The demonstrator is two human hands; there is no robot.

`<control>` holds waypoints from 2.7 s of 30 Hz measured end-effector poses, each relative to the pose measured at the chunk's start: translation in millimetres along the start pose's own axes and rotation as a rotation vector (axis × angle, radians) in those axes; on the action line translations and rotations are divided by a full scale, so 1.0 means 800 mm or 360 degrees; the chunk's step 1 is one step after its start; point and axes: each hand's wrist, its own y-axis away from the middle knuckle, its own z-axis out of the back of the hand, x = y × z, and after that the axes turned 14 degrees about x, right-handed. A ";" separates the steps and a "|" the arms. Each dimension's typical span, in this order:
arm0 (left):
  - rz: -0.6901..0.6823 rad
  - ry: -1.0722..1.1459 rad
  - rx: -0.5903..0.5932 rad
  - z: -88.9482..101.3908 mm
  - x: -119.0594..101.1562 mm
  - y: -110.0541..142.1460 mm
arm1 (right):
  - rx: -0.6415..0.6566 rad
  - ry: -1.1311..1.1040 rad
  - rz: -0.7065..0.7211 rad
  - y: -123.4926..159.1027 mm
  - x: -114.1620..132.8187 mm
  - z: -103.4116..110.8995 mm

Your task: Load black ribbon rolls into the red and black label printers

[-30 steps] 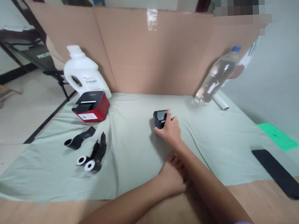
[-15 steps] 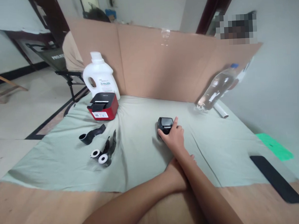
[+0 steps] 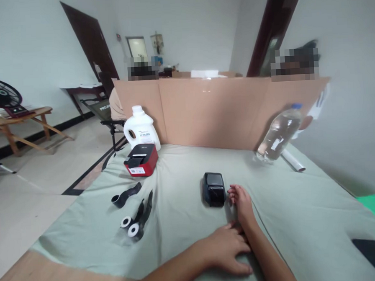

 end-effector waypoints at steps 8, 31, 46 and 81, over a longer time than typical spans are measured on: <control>0.0482 0.0547 -0.1489 0.058 0.051 0.082 | 0.0051 0.0374 0.0120 0.013 -0.010 0.003; 0.0891 0.0226 -0.0664 0.028 0.129 0.105 | 0.0365 0.0475 0.0251 0.023 -0.054 -0.022; 0.0871 0.0065 -0.0727 0.033 0.123 0.095 | 0.0331 0.0376 0.0221 0.014 -0.041 -0.014; 0.1098 -0.0090 -0.0587 0.040 0.096 0.080 | 0.0273 0.0726 0.0333 0.021 -0.027 -0.025</control>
